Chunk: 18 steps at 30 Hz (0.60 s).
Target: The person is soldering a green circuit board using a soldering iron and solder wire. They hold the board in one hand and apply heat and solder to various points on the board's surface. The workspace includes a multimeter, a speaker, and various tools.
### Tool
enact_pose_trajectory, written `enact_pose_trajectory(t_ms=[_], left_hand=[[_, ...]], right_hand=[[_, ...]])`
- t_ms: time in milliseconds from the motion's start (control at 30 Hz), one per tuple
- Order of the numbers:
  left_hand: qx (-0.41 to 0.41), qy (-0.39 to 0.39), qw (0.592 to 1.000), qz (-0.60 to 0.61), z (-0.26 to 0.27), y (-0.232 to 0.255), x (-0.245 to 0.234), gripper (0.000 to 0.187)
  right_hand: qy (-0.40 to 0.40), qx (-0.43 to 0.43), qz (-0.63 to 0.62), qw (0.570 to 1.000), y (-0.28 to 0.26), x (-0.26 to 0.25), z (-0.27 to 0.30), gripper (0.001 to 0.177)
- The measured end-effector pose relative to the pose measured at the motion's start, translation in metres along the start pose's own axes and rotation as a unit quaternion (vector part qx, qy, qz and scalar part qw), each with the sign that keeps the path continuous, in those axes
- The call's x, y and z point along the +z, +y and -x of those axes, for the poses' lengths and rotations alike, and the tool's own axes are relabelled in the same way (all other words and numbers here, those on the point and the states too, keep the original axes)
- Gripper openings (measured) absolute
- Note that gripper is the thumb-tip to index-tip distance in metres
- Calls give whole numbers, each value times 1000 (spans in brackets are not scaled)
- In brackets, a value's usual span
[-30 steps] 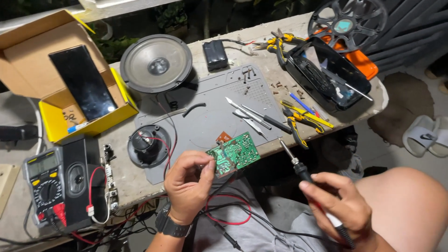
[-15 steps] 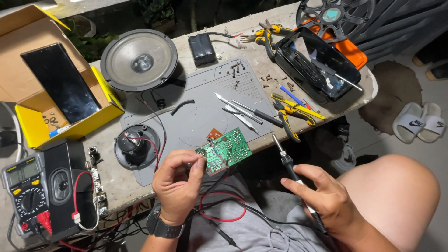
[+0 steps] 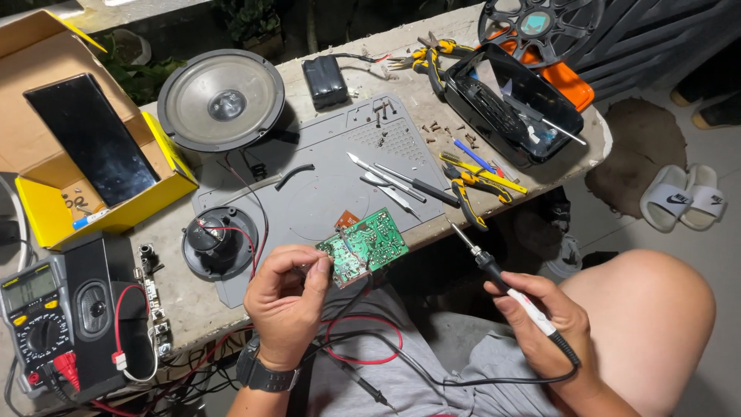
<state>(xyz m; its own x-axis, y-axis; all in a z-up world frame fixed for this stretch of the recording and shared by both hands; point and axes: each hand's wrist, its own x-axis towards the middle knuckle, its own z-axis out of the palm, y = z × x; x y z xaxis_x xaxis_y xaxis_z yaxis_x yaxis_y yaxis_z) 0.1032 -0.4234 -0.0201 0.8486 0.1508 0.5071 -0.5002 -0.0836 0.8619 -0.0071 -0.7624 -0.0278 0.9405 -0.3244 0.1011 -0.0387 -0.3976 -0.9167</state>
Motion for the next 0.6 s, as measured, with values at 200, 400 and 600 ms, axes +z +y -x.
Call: enact_pose_trajectory(t_ms=[200,400,600], left_hand=[[-14,-4,1000,20,1,-2,-1,12],[-8,-3,1000,19,0,0,0,12],[-7,-8,1000,16,-1,1,-1,11]], right_hand=[[47,94,-154,982,5,8,2,35],[103,124,-225,961,21,8,0,35],[60,32,-15,998,5,6,1,30]])
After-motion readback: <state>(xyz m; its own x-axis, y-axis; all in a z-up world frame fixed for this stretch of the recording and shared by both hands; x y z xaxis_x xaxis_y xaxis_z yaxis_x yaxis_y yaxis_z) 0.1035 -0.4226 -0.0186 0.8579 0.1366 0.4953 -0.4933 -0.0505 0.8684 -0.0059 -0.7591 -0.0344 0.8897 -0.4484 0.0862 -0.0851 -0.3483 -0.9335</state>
